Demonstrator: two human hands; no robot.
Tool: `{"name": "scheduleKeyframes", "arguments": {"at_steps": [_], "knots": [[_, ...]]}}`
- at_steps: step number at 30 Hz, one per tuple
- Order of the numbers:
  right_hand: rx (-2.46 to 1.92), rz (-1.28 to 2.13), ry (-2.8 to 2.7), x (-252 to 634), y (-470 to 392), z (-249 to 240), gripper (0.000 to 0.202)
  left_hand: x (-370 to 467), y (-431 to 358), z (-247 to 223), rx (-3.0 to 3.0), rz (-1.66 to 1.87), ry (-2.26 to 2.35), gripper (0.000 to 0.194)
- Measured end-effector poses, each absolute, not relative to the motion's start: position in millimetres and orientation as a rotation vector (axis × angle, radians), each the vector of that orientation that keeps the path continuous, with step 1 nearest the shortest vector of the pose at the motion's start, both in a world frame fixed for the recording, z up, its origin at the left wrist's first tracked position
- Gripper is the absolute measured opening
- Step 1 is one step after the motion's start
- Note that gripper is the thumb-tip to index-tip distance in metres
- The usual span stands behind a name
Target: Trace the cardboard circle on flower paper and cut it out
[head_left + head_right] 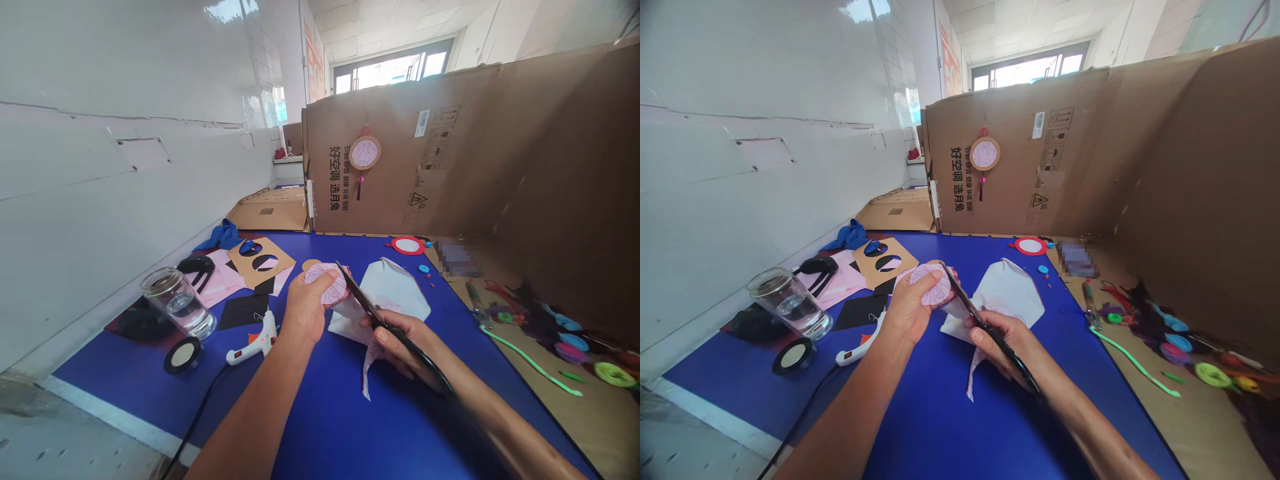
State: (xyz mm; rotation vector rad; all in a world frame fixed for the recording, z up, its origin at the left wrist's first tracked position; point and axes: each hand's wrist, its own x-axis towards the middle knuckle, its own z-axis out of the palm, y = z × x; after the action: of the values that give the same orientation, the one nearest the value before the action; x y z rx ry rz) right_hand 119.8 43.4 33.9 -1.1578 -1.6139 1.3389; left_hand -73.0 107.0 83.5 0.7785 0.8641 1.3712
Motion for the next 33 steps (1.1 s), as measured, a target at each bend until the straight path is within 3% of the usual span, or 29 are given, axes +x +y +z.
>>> {"name": "scheduleKeyframes", "arguments": {"at_steps": [7,20,33], "knots": [[-1.135,1.358,-1.603,120,42,30,0.088,-75,108,84,0.741,1.382,0.833,0.038],[-0.966,1.435,-1.465,122,44,21,0.065,-72,110,81,0.57,1.26,0.692,0.023],[-0.988,1.434,-1.371,120,46,16,0.067,-65,112,81,0.121,1.109,0.673,0.006]]}}
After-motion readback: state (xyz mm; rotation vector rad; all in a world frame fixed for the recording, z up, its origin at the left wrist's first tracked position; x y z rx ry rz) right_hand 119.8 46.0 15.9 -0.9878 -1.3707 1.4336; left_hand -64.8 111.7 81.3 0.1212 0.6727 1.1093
